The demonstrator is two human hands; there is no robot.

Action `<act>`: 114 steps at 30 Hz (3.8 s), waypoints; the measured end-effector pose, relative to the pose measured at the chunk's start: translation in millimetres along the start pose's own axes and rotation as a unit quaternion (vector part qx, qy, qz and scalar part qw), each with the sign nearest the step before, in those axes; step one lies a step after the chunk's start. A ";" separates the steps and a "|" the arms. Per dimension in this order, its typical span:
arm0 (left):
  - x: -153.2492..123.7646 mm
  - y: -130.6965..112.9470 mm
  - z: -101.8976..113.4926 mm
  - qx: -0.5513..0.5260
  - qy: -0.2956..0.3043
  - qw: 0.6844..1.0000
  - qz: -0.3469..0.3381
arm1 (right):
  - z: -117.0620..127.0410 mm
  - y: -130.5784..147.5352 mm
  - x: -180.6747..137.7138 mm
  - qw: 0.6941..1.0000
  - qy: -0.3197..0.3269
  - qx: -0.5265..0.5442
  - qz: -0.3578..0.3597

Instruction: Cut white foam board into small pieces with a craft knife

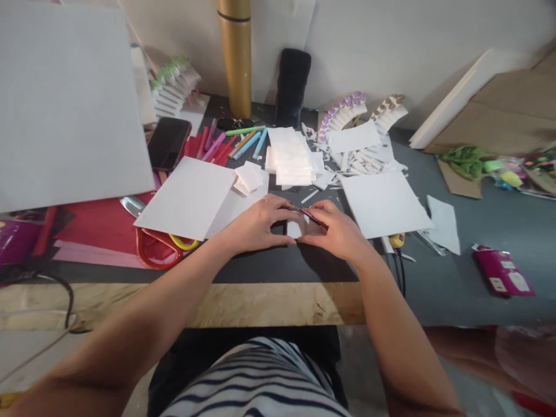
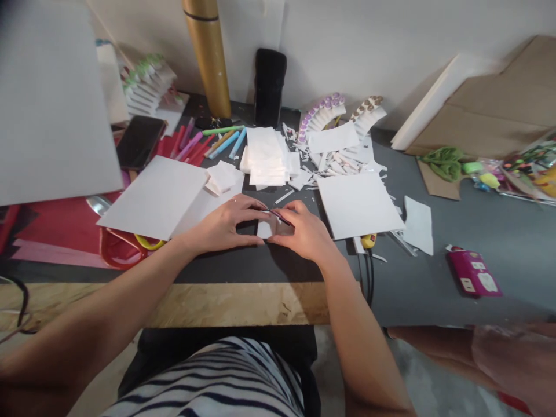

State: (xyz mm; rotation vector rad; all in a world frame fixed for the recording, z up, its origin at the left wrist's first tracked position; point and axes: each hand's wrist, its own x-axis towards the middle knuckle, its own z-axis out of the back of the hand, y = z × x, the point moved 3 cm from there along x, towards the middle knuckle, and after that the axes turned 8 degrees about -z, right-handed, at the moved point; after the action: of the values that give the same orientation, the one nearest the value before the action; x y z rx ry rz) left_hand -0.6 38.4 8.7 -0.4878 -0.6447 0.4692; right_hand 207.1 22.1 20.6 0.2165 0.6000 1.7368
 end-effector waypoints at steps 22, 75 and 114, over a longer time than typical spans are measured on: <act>-3.0 4.2 -15.9 0.085 0.013 0.995 -0.043 | 10.7 -13.5 -8.2 0.990 -0.066 0.121 0.010; -1.1 9.6 -21.3 0.112 -0.004 0.990 -0.091 | 0.9 64.2 -16.6 0.961 0.034 -0.242 -0.128; -0.5 6.9 -17.8 0.094 0.004 0.993 -0.076 | -15.3 69.4 -59.4 0.965 0.059 -0.208 -0.149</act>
State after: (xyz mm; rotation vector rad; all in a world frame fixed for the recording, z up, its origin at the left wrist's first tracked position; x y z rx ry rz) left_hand 9.0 38.6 -7.9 -0.2596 -0.6192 0.3791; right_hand 156.3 -48.4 52.6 -0.2638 0.3199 1.5455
